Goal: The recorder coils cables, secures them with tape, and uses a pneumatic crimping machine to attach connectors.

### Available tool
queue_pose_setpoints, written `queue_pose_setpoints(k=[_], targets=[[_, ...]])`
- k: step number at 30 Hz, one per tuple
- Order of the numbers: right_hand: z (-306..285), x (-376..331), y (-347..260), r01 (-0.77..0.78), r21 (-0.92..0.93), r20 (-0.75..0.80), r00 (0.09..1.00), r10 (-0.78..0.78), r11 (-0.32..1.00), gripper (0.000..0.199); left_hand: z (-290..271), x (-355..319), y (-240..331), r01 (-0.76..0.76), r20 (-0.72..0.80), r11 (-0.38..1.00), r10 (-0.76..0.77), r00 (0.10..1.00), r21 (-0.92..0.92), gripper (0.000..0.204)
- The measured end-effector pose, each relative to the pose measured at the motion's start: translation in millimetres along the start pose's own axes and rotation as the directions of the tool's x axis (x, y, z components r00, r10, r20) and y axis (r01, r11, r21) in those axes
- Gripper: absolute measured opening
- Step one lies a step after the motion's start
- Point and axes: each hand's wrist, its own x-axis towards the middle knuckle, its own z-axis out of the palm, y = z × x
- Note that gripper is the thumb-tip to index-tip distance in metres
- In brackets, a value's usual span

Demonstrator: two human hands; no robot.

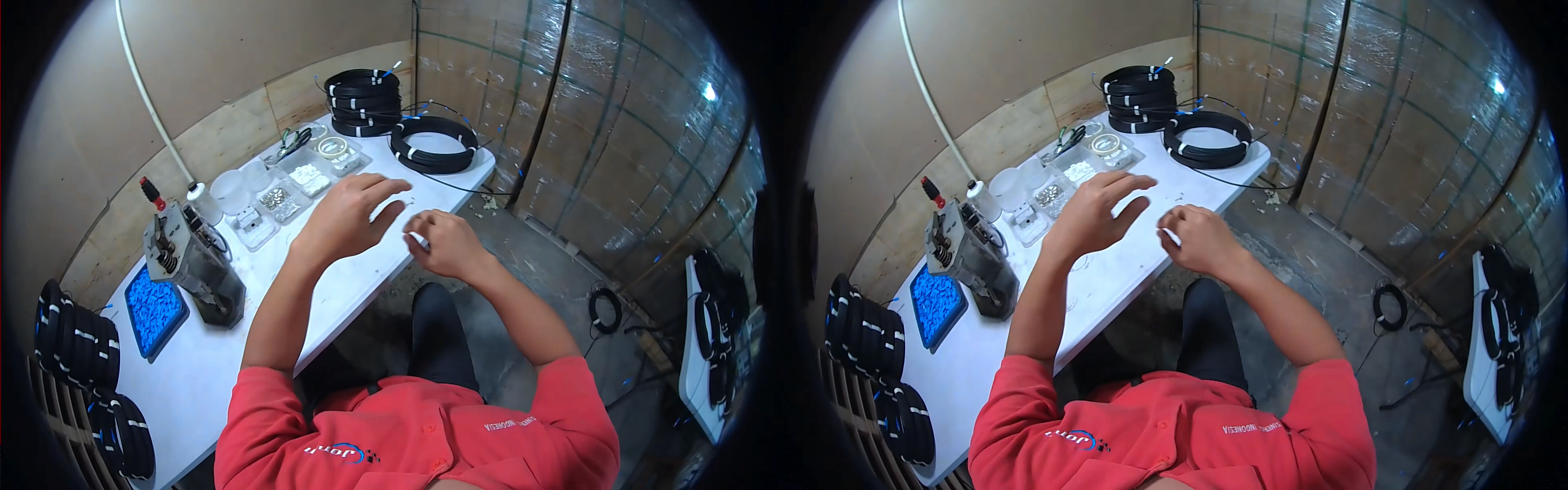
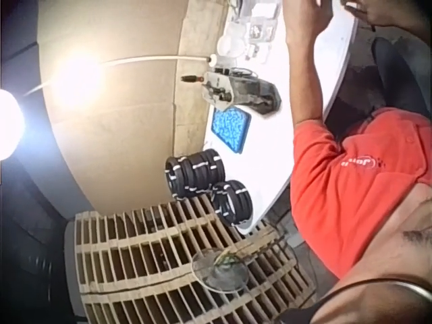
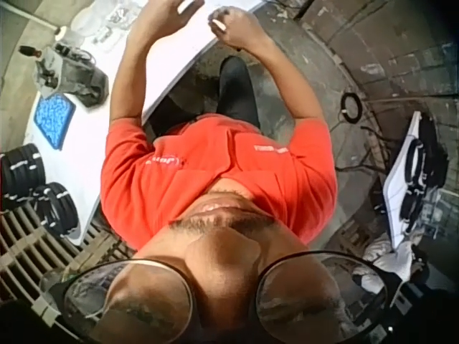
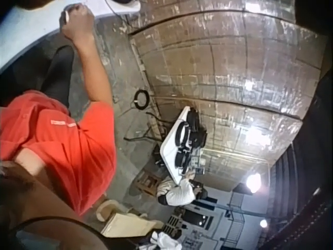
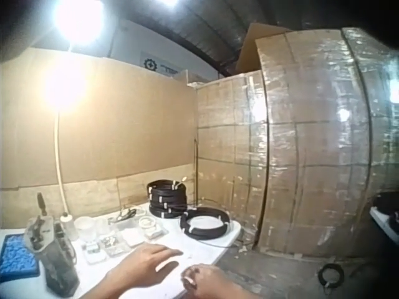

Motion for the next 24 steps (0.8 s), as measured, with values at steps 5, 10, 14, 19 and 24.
queue_pose_setpoints(k=[5,10,14,19,24], targets=[[-58,-66,7,-0.209,-0.092,-0.153,0.969,0.194,0.974,0.007,-34,-48,6,0.183,-0.015,0.979,-0.183,0.983,0.091,0.021],[-104,-107,17,-0.452,-0.131,-0.131,0.890,0.436,0.882,0.007,-62,-62,-4,0.289,-0.056,0.937,-0.284,0.957,0.197,0.020],[-93,-79,57,-0.485,-0.117,-0.162,0.870,0.465,0.867,0.008,-32,-22,-39,0.295,-0.016,0.953,-0.295,0.955,0.069,0.018],[-36,-12,144,-0.490,-0.026,-0.137,0.865,0.482,0.871,0.016,72,42,-123,0.171,0.048,0.971,-0.165,0.985,-0.165,0.021],[20,39,237,-0.696,0.087,-0.119,0.703,0.701,0.712,0.022,169,86,-215,0.446,0.110,0.870,-0.432,0.895,-0.213,0.028]])
